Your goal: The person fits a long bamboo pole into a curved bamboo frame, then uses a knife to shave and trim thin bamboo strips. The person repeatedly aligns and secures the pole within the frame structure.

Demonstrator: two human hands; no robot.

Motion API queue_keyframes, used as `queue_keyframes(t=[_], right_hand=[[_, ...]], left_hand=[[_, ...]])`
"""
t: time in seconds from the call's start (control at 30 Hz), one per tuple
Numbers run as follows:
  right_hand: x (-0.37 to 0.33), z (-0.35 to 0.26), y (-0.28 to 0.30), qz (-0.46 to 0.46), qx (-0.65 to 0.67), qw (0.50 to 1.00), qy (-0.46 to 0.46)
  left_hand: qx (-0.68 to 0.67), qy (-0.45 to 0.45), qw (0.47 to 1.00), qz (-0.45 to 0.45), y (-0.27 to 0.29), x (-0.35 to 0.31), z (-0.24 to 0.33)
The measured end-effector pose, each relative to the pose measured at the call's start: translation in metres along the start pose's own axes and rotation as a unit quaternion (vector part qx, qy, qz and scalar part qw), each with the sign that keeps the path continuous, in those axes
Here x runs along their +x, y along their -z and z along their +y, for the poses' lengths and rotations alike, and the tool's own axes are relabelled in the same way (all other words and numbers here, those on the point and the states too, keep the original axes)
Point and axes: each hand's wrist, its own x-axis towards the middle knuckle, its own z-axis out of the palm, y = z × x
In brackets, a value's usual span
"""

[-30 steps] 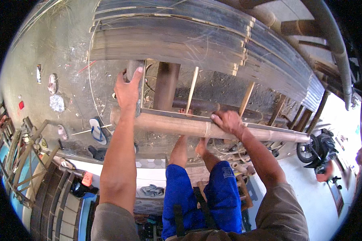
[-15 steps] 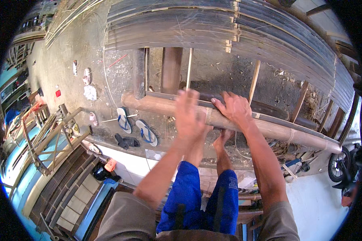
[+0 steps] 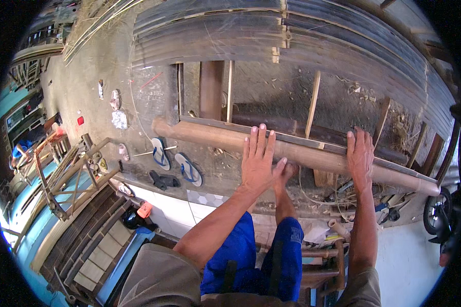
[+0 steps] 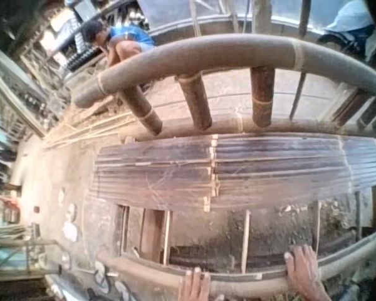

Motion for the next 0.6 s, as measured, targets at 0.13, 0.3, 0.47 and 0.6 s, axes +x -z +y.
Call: queue_keyframes(t=[0.13,0.3,0.47,0.6], right_hand=[[0.015,0.014,-0.017,-0.109,0.01,0.991,-0.075],[0.019,0.013,-0.021,-0.122,-0.006,0.987,-0.103],[0.013,0.023,-0.028,-0.106,-0.032,0.989,-0.102],[0.008,0.031,-0.04,-0.093,-0.049,0.988,-0.11]], left_hand=[[0.042,0.006,0.999,-0.024,-0.003,0.004,-0.001],[0.029,0.006,0.998,-0.049,0.006,0.009,-0.001],[0.006,-0.002,0.996,-0.089,0.015,0.013,-0.006],[-0.022,-0.044,0.993,-0.109,0.021,0.016,-0.027]])
